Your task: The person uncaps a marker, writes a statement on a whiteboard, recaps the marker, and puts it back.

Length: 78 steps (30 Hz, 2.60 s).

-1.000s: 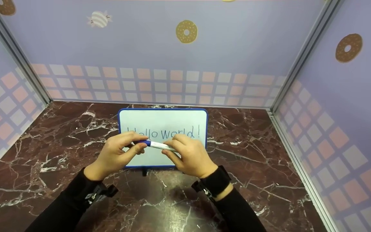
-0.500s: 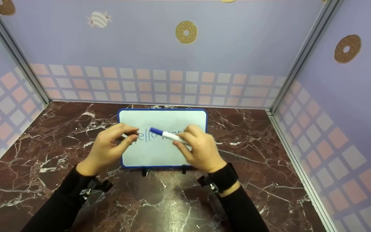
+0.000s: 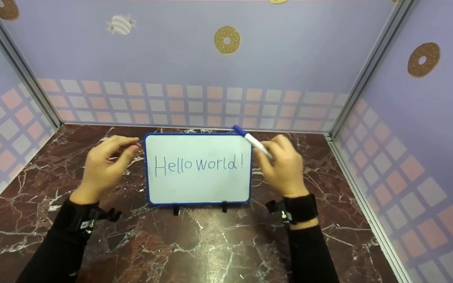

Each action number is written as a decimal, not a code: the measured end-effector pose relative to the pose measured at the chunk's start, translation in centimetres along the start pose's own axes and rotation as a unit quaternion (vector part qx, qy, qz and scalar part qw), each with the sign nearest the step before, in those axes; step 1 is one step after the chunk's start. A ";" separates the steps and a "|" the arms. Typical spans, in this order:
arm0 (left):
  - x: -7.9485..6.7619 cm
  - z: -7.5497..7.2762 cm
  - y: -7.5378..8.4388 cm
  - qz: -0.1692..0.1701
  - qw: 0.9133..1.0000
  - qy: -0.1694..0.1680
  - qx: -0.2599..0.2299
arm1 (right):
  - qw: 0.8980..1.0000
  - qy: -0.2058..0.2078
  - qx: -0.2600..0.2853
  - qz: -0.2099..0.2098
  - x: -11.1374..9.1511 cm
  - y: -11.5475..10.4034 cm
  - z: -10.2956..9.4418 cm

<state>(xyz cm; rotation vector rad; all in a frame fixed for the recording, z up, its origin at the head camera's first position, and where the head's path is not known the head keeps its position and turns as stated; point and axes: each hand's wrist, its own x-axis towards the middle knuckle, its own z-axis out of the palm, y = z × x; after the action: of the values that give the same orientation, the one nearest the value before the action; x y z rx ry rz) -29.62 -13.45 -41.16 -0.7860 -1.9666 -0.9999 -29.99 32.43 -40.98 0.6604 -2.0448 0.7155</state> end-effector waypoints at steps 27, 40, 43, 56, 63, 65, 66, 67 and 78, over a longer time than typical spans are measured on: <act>-2.7 -2.4 -6.7 -0.254 0.939 -0.161 0.170 | 0.918 -0.207 -0.163 0.296 -5.9 9.5 -1.0; -4.0 -2.4 -8.3 -0.303 0.905 -0.237 0.182 | 0.881 -0.286 -0.165 0.337 -7.1 10.8 -0.5; -4.3 -2.4 -8.4 -0.303 0.904 -0.242 0.178 | 0.876 -0.294 -0.163 0.345 -7.2 10.9 -0.4; -4.9 -2.3 -8.7 -0.304 0.900 -0.255 0.182 | 0.866 -0.336 -0.175 0.326 -7.4 11.3 -0.1; -5.1 -2.5 -8.9 -0.308 0.896 -0.259 0.187 | 0.861 -0.347 -0.179 0.325 -7.4 11.0 0.1; -5.1 -2.6 -9.0 -0.308 0.895 -0.259 0.190 | 0.862 -0.346 -0.177 0.325 -7.4 11.0 0.2; -5.1 -2.6 -9.1 -0.308 0.895 -0.260 0.192 | 0.863 -0.346 -0.177 0.325 -7.4 10.9 0.2; -5.2 -2.6 -9.1 -0.309 0.894 -0.261 0.192 | 0.863 -0.346 -0.174 0.325 -7.4 10.9 0.2; -5.3 -2.5 -9.3 -0.306 0.885 -0.279 0.213 | 0.852 -0.369 -0.168 0.330 -7.3 11.1 0.2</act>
<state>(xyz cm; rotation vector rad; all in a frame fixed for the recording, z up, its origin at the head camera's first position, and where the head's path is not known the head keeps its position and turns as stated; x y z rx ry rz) -33.35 -21.13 -48.04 -0.1898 -2.9166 -0.6476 -33.89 41.40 -49.93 -0.0322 -3.0865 0.4635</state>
